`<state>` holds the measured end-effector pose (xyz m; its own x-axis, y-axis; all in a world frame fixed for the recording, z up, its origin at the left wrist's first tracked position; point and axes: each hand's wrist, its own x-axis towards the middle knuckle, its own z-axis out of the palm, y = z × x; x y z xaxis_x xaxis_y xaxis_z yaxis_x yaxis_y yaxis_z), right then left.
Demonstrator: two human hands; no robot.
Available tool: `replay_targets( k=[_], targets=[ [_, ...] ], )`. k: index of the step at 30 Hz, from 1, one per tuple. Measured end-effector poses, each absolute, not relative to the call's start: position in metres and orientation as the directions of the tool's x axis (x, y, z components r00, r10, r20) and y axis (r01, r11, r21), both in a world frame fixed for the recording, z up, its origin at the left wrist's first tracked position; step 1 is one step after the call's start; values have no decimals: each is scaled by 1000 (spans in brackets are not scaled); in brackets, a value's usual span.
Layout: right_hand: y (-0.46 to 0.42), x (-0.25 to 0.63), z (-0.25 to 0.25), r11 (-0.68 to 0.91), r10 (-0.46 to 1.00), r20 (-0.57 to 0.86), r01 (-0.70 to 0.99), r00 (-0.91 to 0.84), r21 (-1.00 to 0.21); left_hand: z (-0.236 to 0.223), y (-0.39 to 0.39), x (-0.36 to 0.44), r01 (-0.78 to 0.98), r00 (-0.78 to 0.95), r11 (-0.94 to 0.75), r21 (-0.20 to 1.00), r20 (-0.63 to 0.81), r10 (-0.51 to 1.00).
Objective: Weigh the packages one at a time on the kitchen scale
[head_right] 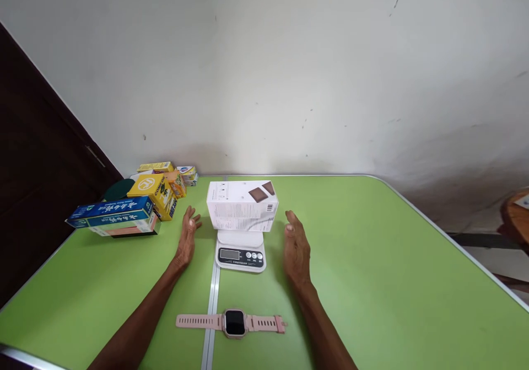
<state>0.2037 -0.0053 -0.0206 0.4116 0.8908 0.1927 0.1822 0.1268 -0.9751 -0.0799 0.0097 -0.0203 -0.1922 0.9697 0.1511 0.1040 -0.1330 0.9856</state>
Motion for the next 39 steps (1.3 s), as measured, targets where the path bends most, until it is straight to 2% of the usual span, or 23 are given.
replay_targets(
  k=[3, 7, 12, 16, 21, 24, 26, 31, 35, 39],
  targets=[
    [-8, 192, -3, 181, 893, 251, 213, 373, -960, 0, 6, -59, 195, -136, -182, 964, 211, 968],
    [-11, 169, 19, 235, 891, 315, 261, 327, -936, 32, 2, -23, 128, -8, -202, 971, 205, 979],
    [-24, 142, 49, 227, 893, 322, 301, 315, -926, 63, -15, -16, -18, -67, -196, 980, 195, 979],
    [-53, 108, 72, 259, 924, 329, 315, 195, -913, 75, -57, -55, 4, -164, -277, 961, 274, 948],
    [-95, 30, 62, 264, 955, 247, 93, -165, -960, 64, -121, -140, 173, -486, -247, 954, 300, 821],
    [-108, -27, 44, 212, 913, 205, -19, -354, -977, 51, -147, -195, 231, -662, -145, 962, 265, 701],
    [-108, -61, 36, 188, 880, 196, -61, -433, -980, 42, -154, -229, 251, -722, -90, 964, 248, 646],
    [-93, -118, 22, 262, 849, 266, -74, -456, -962, 24, -142, -289, 308, -800, 12, 951, 252, 545],
    [-82, -137, 8, 299, 841, 307, -91, -446, -950, 7, -124, -312, 327, -756, -68, 943, 304, 580],
    [-82, -142, -7, 295, 842, 282, -45, -460, -955, -7, -118, -321, 283, -773, -60, 957, 264, 577]
  ],
)
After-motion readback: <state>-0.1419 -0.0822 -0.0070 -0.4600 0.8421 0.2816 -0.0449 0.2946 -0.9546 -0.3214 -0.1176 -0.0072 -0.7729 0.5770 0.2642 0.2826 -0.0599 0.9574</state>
